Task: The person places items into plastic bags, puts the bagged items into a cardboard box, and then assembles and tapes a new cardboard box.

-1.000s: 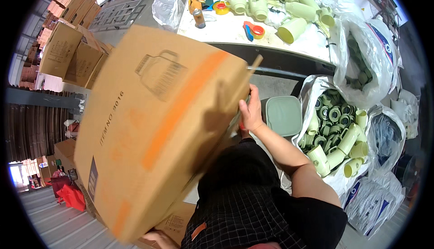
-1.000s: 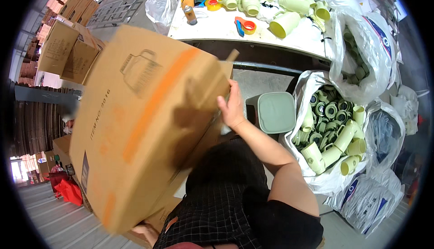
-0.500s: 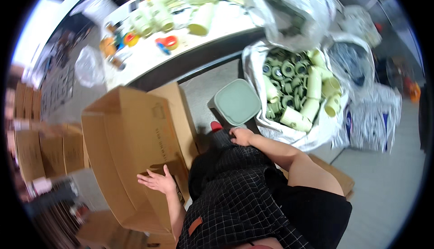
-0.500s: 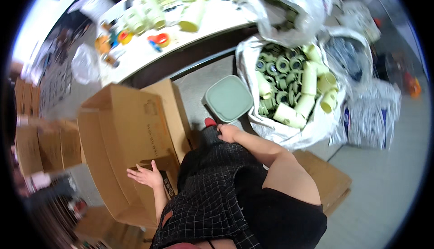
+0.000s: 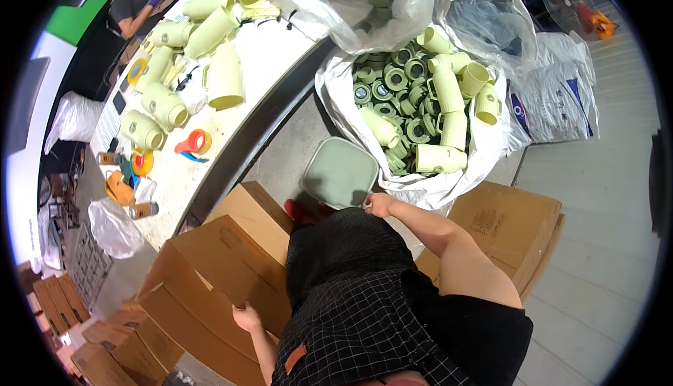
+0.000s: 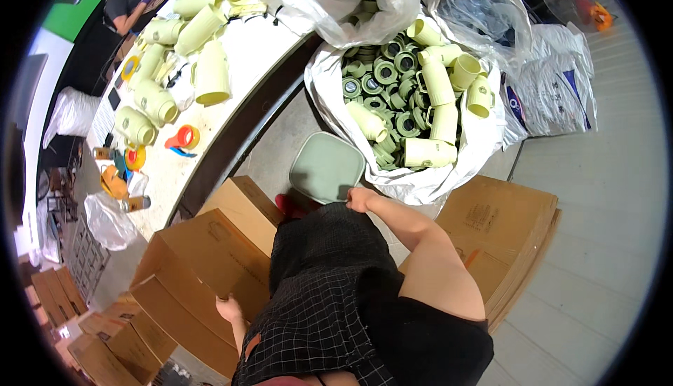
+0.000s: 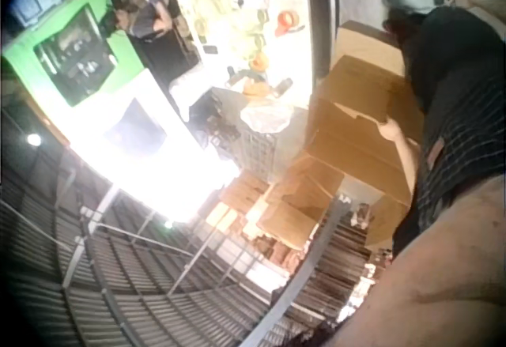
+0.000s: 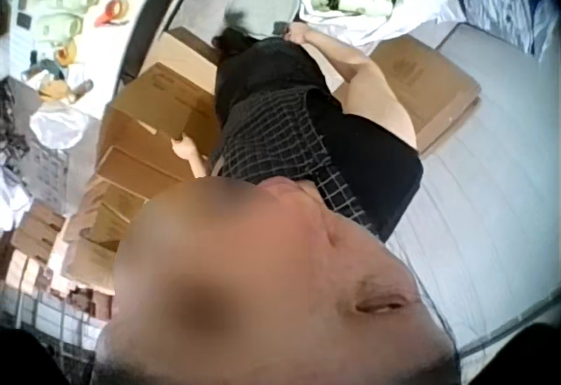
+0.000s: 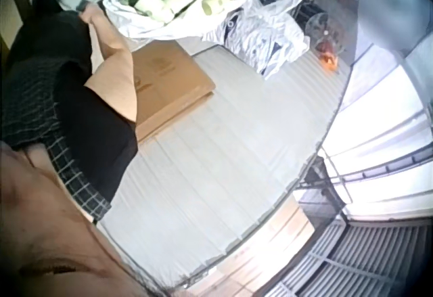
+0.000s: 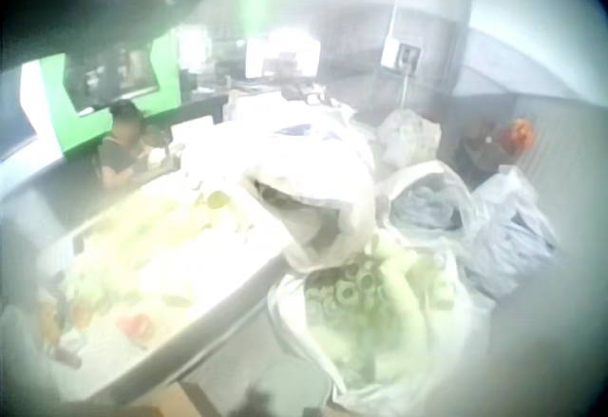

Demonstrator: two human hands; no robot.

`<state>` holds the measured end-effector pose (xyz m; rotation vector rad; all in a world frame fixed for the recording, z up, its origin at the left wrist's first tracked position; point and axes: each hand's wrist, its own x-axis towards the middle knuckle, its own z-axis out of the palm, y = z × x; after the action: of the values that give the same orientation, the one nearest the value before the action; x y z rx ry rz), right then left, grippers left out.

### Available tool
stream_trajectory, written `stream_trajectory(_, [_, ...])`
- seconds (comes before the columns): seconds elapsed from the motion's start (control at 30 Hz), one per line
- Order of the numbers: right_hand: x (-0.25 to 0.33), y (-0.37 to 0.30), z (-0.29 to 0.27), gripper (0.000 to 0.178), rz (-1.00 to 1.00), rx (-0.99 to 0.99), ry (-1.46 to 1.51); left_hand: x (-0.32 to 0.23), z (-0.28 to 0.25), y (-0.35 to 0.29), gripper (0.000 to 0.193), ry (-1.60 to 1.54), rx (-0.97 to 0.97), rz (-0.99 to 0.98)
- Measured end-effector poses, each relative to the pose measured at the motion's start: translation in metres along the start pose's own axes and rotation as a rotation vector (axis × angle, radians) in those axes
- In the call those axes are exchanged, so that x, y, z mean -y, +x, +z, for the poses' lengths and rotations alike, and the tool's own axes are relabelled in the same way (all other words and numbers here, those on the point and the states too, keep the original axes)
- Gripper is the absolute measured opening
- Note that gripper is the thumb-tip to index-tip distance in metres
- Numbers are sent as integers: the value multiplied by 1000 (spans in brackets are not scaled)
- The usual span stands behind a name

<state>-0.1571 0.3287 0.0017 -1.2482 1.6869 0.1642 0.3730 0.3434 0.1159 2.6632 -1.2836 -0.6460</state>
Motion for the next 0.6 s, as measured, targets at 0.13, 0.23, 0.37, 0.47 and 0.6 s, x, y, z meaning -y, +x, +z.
stream_trajectory(0.13, [4,41,-9,40,86,-242,350,34,14,20,28,-95,13,152])
stream_trajectory(0.23, [-12,35,14,41,177,-456,280,-25,-2,29,33,108,116,89])
stream_trajectory(0.37, [-10,14,36,17,376,24,805,-10,21,54,42,-51,152,70])
stream_trajectory(0.47, [34,28,-16,27,95,-252,684,-12,34,49,47,-239,92,60])
stream_trajectory(0.6, [262,15,-201,26,-447,-369,941,-49,38,44,52,-154,69,35])
